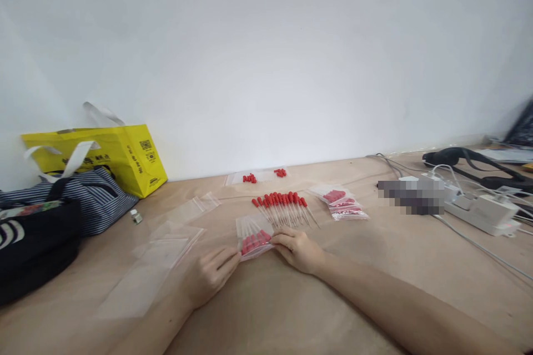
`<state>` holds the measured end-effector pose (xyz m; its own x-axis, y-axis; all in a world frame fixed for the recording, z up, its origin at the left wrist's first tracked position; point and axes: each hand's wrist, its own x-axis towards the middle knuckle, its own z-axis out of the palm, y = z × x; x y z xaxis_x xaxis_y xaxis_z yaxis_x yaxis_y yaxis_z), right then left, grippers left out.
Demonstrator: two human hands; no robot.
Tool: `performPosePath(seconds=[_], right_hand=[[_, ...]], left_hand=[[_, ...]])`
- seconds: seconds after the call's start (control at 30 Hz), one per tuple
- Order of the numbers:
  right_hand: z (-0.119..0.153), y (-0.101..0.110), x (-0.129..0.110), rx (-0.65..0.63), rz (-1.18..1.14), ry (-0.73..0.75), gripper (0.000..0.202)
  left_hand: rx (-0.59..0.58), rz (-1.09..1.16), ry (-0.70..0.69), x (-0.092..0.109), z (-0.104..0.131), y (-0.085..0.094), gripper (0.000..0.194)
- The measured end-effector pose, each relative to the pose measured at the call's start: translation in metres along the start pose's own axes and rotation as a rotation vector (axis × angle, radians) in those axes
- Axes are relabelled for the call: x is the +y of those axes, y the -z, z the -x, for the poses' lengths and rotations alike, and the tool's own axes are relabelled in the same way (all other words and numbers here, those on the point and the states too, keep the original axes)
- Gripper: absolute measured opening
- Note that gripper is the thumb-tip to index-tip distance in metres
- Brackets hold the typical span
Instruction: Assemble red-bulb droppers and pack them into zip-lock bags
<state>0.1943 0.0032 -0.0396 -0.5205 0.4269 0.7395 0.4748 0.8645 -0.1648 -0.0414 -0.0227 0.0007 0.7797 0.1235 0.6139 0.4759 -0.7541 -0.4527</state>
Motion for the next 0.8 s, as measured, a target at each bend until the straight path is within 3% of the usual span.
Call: performPosePath(seconds=[0.17,0.3,0.6,0.8], right_hand=[[-0.004,0.011,0.005,0.058,0.296,0.328,0.02],[-0.007,0.015,0.007,0.055,0.361,0.459,0.019],[-0.006,0.01,0.006,0.125,0.357,0.36,0.016],[-0.008,0.01,-0.003,0.094,0.337,0.296,0.017]], left_hand=[[0.023,-0.026,-0.027,-0.001,-0.001,0.002,0.025],[0.043,-0.038,-0.026,0.002,-0.005,0.005,0.026],[0.103,0.04,0.056,0.005,-0.007,0.001,0.02],[0.168,0.115,0.077,0.015,-0.023,-0.018,0.015]])
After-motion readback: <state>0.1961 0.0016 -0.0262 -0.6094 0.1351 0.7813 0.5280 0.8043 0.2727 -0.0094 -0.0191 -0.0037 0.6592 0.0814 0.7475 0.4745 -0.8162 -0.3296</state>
